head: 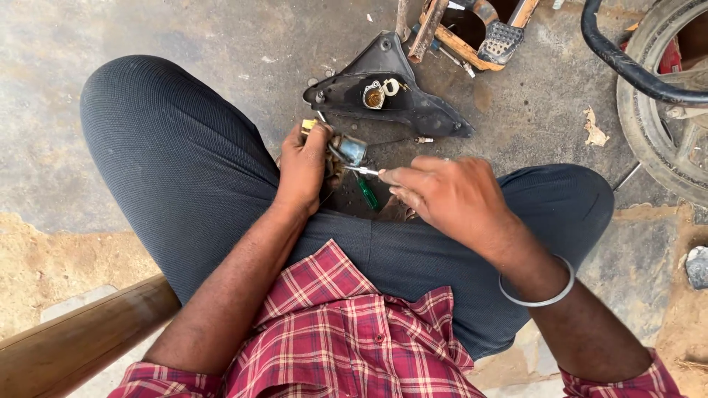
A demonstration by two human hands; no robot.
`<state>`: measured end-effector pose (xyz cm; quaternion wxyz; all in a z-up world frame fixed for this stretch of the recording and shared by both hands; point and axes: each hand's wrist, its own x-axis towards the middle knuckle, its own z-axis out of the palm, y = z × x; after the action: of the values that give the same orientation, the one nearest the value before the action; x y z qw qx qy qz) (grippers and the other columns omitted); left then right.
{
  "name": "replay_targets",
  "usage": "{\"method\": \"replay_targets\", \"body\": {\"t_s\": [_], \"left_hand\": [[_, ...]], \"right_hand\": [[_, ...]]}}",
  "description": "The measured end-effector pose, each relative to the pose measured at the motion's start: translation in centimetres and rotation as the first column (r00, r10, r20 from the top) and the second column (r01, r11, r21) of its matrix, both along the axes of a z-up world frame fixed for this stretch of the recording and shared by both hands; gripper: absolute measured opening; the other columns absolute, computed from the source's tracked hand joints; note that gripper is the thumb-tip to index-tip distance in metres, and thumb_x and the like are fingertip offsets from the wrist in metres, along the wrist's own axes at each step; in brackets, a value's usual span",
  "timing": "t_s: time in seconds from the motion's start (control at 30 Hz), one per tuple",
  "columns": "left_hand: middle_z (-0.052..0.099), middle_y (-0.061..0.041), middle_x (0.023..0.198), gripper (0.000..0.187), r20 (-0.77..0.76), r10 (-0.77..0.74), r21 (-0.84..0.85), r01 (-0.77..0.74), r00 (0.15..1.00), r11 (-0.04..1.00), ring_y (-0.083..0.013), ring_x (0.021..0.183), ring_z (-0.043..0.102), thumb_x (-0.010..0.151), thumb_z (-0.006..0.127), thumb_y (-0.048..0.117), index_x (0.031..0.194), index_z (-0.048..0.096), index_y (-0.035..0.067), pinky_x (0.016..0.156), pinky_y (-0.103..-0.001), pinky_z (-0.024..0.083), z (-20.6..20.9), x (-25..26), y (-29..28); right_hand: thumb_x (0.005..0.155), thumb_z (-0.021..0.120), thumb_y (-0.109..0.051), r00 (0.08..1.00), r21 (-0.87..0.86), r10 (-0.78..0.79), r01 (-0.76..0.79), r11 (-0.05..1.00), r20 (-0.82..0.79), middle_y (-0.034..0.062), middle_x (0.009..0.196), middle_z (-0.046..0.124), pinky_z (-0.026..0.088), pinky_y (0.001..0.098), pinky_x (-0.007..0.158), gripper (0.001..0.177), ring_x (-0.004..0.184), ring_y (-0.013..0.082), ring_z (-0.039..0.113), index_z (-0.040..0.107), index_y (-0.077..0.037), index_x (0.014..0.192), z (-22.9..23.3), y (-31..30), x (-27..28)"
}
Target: The person is using a screwdriver to disassemble and inspect a motorcycle carburetor while sitting on the ground next to a motorcycle.
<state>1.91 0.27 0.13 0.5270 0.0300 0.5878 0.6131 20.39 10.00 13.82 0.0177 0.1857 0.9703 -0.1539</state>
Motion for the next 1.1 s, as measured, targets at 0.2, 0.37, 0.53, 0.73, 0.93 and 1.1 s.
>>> {"method": "replay_targets", "body": {"t_s": [0.2, 0.37, 0.53, 0.73, 0.93, 1.1], "left_hand": [[0.068, -0.007, 0.073, 0.024, 0.136, -0.144, -0.126, 0.161, 0.98, 0.979, -0.0141, 0.049, 0.062, 0.094, 0.056, 0.033, 0.102, 0.058, 0.01, 0.035, -0.028, 0.045, 0.1, 0.3, 0.5], [0.068, -0.006, 0.077, 0.026, 0.008, -0.108, -0.075, 0.108, 0.994, 0.991, -0.0121, 0.054, 0.063, 0.095, 0.06, 0.031, 0.105, 0.061, 0.007, 0.037, -0.027, 0.048, -1.3, 1.4, 0.7], [0.067, -0.004, 0.078, 0.025, -0.126, -0.086, -0.027, 0.083, 0.988, 0.996, -0.0123, 0.056, 0.066, 0.095, 0.063, 0.027, 0.107, 0.062, 0.005, 0.037, -0.026, 0.049, -0.7, 2.0, 0.4], [0.067, -0.005, 0.077, 0.023, -0.107, -0.055, -0.007, 0.055, 0.993, 0.998, -0.0126, 0.055, 0.065, 0.097, 0.063, 0.025, 0.104, 0.063, 0.002, 0.038, -0.027, 0.051, -1.2, 1.8, -0.1], [0.066, -0.002, 0.079, 0.019, -0.037, 0.074, 0.067, -0.072, 0.997, 0.995, -0.0105, 0.054, 0.063, 0.095, 0.06, 0.024, 0.105, 0.061, 0.008, 0.036, -0.026, 0.049, 0.1, 1.2, 0.5], [0.065, -0.001, 0.078, 0.019, -0.155, 0.072, 0.088, -0.059, 0.985, 0.994, -0.0083, 0.057, 0.061, 0.097, 0.063, 0.024, 0.102, 0.063, 0.006, 0.04, -0.025, 0.05, -1.4, 1.6, 0.1]], "right_hand": [[0.085, 0.079, -0.025, 0.99, 0.096, 0.12, -0.113, 0.989, -0.076, 0.0031, 0.072, 0.059, 0.053, 0.0348, 0.052, 0.032, 0.059, 0.0186, 0.065, 0.079, -0.026, 0.117, -1.8, 0.9, 2.5], [0.084, 0.079, -0.025, 0.999, 0.114, 0.03, -0.027, 0.993, -0.023, 0.0001, 0.074, 0.061, 0.052, 0.034, 0.046, 0.031, 0.054, 0.0176, 0.064, 0.079, -0.026, 0.115, -0.8, -1.1, 2.4], [0.087, 0.077, -0.019, 0.992, 0.335, -0.085, 0.05, 0.941, 0.091, 0.0005, 0.079, 0.061, 0.054, 0.0315, 0.045, 0.034, 0.055, 0.0154, 0.065, 0.078, -0.021, 0.121, -1.9, -3.6, 1.9], [0.086, 0.078, -0.022, 0.997, 0.123, -0.061, 0.067, 0.99, -0.048, 0.0023, 0.078, 0.061, 0.054, 0.0368, 0.048, 0.033, 0.057, 0.0219, 0.067, 0.077, -0.02, 0.118, -1.2, -3.5, 0.9], [0.09, 0.076, -0.021, 0.983, 0.094, -0.18, 0.178, 0.979, 0.016, 0.0038, 0.083, 0.068, 0.053, 0.0352, 0.045, 0.027, 0.055, 0.022, 0.068, 0.077, -0.019, 0.116, -0.7, -5.7, 1.1], [0.092, 0.075, -0.022, 0.97, 0.047, -0.242, 0.242, 0.969, -0.015, 0.0048, 0.079, 0.065, 0.054, 0.0342, 0.046, 0.029, 0.057, 0.0203, 0.069, 0.076, -0.013, 0.119, 0.0, -6.4, 1.1]]}}
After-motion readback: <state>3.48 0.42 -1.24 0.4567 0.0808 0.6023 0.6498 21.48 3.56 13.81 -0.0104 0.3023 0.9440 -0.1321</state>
